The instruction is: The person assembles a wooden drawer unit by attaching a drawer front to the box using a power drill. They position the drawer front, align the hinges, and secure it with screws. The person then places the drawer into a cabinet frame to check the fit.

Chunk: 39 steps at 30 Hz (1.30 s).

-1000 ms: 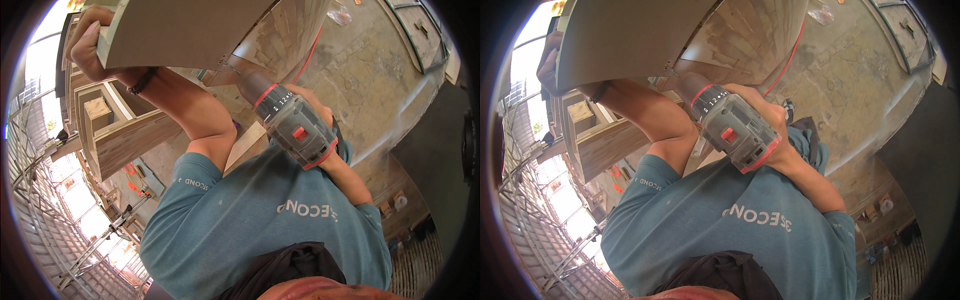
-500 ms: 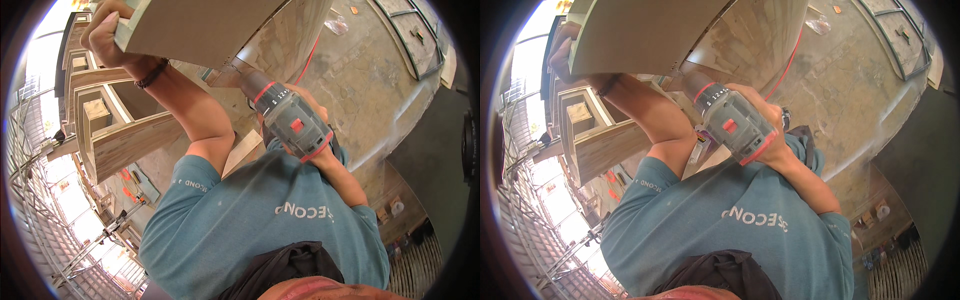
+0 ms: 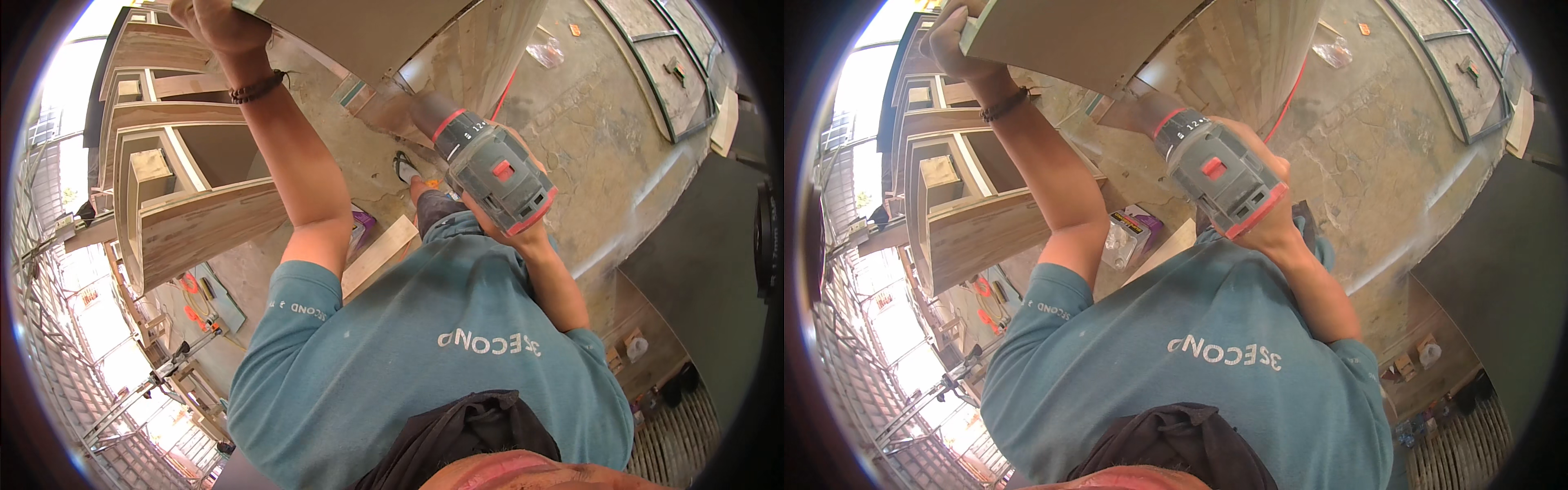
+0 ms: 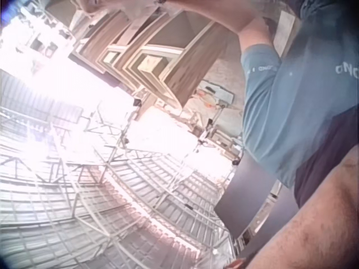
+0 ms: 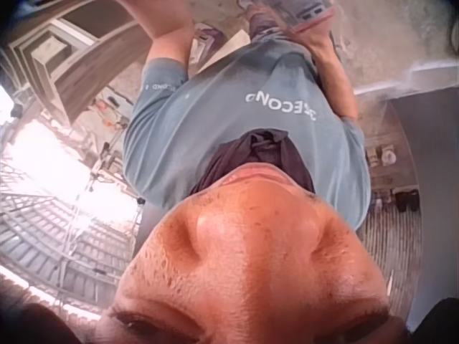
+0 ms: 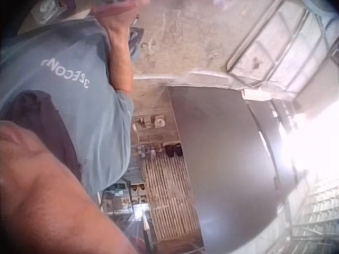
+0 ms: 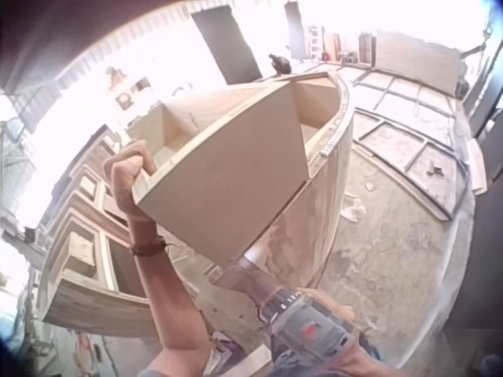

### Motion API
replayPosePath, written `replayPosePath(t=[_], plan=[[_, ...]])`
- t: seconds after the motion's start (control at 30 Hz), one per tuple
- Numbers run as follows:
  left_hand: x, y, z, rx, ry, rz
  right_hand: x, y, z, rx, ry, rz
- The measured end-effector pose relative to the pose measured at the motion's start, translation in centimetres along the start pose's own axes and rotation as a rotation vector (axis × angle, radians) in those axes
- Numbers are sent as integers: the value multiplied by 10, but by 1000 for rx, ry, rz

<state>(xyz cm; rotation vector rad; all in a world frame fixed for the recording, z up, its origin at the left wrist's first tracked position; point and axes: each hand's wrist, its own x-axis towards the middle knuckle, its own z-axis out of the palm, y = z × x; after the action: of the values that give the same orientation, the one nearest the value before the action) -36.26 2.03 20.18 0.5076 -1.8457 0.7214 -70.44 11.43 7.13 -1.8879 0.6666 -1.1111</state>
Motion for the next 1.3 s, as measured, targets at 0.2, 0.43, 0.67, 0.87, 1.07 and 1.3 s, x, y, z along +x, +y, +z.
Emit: replayPosePath(t=[0.2, 0.43, 0.67, 0.87, 1.07, 1.3], plan=[[-7, -11, -11, 21, -132, 45, -7, 5, -8, 84, -26, 131], [1, 21, 39, 347, 302, -77, 7, 4, -18, 116, -52, 130], [11, 26, -2, -34, -36, -634, 3, 22, -24, 176, -106, 289], [19, 37, -1, 16, -13, -689, 8, 33, -34, 241, -173, 374], [-1, 22, 1, 106, 145, -323, 18, 42, -42, 313, -235, 402], [-7, -4, -31, -16, -182, -97, 31, 52, -46, 330, -251, 377]])
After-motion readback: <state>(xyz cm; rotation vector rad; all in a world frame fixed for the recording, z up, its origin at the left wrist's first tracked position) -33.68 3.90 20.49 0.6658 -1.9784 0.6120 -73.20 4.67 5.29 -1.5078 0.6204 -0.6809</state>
